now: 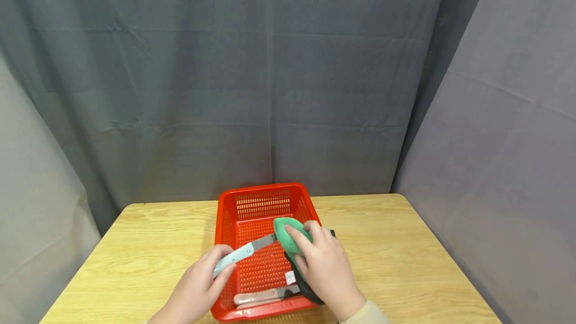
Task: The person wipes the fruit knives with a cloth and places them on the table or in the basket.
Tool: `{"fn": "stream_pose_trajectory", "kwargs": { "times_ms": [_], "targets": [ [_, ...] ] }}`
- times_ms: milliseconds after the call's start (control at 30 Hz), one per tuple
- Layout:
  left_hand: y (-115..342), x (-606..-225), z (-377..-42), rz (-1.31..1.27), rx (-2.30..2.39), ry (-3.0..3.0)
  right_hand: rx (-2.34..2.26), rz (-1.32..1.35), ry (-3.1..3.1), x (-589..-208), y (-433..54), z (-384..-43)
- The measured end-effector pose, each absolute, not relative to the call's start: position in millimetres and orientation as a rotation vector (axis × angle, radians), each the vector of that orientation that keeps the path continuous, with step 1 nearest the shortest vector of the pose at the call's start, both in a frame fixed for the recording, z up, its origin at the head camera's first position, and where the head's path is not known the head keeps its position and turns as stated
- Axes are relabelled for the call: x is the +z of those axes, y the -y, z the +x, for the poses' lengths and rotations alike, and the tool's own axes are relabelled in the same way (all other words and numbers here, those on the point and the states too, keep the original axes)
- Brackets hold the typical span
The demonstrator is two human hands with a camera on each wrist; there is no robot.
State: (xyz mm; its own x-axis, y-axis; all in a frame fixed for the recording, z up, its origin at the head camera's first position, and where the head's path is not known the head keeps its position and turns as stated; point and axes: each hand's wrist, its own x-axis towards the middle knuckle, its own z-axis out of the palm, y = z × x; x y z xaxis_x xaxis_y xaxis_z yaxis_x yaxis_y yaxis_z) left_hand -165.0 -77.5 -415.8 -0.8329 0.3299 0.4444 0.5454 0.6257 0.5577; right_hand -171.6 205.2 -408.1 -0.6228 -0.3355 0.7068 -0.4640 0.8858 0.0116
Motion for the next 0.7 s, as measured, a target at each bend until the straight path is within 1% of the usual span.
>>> {"fn": "stream_pose_trajectory", "kwargs": {
  "times_ms": [200, 533, 700],
  "targets": [
    [77.8, -415.2, -165.2, -0.699, -1.038, 2.577, 0.303, 0.515, 2.290, -405.2, -209.8, -171.1],
    [77.2, -416.8, -170.2, -0.658, -0.954, 2.588, 0.331, 0.495, 2.262, -402.5, -212.2, -169.1],
    [76.6, -415.0, -174.0, -0.689, -0.904, 2.646, 0.330, 0.498, 2.251, -402.7, -212.7, -168.5]
  ]
}}
